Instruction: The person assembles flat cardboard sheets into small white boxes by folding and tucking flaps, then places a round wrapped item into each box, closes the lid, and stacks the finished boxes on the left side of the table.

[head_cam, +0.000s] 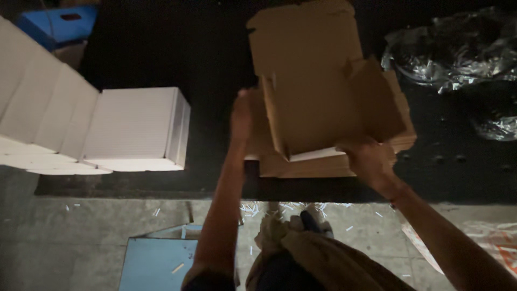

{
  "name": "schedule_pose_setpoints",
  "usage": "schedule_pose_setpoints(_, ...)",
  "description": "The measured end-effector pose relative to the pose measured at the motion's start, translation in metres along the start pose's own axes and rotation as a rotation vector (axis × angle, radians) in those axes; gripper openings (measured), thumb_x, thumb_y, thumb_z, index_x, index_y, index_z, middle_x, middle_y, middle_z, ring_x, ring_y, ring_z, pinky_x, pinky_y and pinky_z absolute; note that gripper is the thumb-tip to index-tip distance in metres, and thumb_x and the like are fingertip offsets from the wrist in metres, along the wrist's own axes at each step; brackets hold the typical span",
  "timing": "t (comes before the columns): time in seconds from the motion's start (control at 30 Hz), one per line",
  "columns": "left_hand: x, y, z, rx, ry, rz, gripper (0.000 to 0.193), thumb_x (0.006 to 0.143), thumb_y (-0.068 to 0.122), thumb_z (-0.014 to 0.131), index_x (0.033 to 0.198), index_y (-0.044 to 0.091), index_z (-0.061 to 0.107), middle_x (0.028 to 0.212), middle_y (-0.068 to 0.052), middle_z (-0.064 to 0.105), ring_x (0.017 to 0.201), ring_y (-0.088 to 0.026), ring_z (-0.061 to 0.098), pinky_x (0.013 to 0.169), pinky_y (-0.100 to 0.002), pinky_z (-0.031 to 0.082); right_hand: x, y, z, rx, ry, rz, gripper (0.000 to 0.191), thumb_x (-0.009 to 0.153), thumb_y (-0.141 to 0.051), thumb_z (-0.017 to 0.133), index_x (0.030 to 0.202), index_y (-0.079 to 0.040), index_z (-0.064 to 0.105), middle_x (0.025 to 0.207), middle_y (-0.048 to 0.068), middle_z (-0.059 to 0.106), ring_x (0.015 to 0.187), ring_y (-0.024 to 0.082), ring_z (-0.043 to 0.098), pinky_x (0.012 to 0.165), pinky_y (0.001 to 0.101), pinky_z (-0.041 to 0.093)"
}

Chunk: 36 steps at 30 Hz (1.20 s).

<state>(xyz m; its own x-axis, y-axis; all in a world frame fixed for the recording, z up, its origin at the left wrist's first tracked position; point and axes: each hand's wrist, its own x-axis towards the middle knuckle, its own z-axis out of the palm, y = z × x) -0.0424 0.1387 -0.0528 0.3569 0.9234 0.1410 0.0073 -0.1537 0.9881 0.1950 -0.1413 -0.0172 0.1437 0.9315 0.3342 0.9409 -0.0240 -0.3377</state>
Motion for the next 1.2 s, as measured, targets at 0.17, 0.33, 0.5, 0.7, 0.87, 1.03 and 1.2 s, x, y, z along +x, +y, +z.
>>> schedule_pose_setpoints(0.17, 0.053, 0.015, 0.026, 0.129, -0.117, -0.134, 0.061, 0.109, 0.050, 0.035, 0.139, 0.002, 0.055, 0.135, -0.022, 0.062, 0.123, -0.031, 0.062, 0.103, -0.043, 0.051, 0.000, -0.010, 0.002, -0.007, 0.011, 0.038, 0.018, 0.087, -0.008, 0.072, 0.101, -0.017, 0.080, 0.096, 0.008, 0.077, 0.089, 0.030, 0.071, 0.080, 0.0433, 0.058)
schedule_pose_setpoints(0.33, 0.044, 0.050, 0.032, 0.070, -0.093, -0.309, 0.067, 0.108, 0.056, 0.030, 0.142, 0.001, 0.050, 0.138, -0.024, 0.058, 0.123, -0.036, 0.060, 0.101, -0.050, 0.051, 0.007, -0.020, 0.004, -0.009, 0.090, 0.011, 0.023, 0.081, -0.005, 0.071, 0.100, -0.016, 0.079, 0.099, 0.008, 0.077, 0.090, 0.032, 0.071, 0.083, 0.0458, 0.057)
schedule_pose_setpoints(0.5, 0.068, 0.041, 0.037, -0.196, -0.212, -0.275, 0.072, 0.108, 0.058, 0.028, 0.140, -0.001, 0.055, 0.139, -0.031, 0.057, 0.121, -0.044, 0.059, 0.099, -0.059, 0.052, 0.012, -0.028, -0.008, 0.142, 0.132, -0.010, 0.019, 0.084, -0.005, 0.072, 0.100, -0.013, 0.077, 0.097, 0.010, 0.075, 0.092, 0.034, 0.071, 0.082, 0.0444, 0.057)
schedule_pose_setpoints(0.7, 0.076, 0.011, 0.039, 0.229, -0.197, -0.182, 0.072, 0.107, 0.060, 0.019, 0.143, 0.012, 0.060, 0.141, -0.021, 0.049, 0.123, -0.030, 0.056, 0.100, -0.046, 0.046, 0.010, -0.031, -0.007, 0.025, 0.091, 0.081, 0.020, 0.082, -0.005, 0.073, 0.099, -0.014, 0.079, 0.092, 0.012, 0.075, 0.088, 0.034, 0.070, 0.078, 0.0446, 0.057)
schedule_pose_setpoints(0.87, 0.031, 0.041, 0.037, 0.248, -0.106, 0.023, 0.065, 0.107, 0.052, 0.033, 0.143, 0.002, 0.056, 0.126, -0.022, 0.062, 0.105, -0.030, 0.065, 0.082, -0.039, 0.056, 0.008, -0.030, -0.004, 0.039, 0.121, 0.086, 0.019, 0.082, -0.003, 0.071, 0.095, -0.014, 0.080, 0.095, 0.010, 0.077, 0.089, 0.033, 0.071, 0.079, 0.0442, 0.057)
schedule_pose_setpoints(1.03, 0.000, 0.081, 0.040, -0.042, -0.036, -0.230, 0.072, 0.099, 0.059, 0.046, 0.146, 0.005, 0.052, 0.119, -0.018, 0.067, 0.098, -0.030, 0.067, 0.078, -0.044, 0.055, 0.011, -0.033, -0.010, 0.099, 0.087, 0.069, 0.018, 0.084, -0.001, 0.070, 0.096, -0.011, 0.079, 0.094, 0.010, 0.077, 0.088, 0.030, 0.073, 0.080, 0.0414, 0.059)
schedule_pose_setpoints(1.2, 0.008, 0.063, 0.031, 0.133, -0.168, -0.051, 0.098, 0.093, 0.072, 0.056, 0.158, 0.004, 0.031, 0.151, -0.019, 0.047, 0.141, -0.032, 0.046, 0.113, -0.045, 0.041, 0.013, -0.034, -0.017, 0.115, 0.061, 0.051, 0.014, 0.084, -0.002, 0.071, 0.093, -0.009, 0.078, 0.092, 0.010, 0.077, 0.089, 0.029, 0.074, 0.081, 0.0418, 0.058)
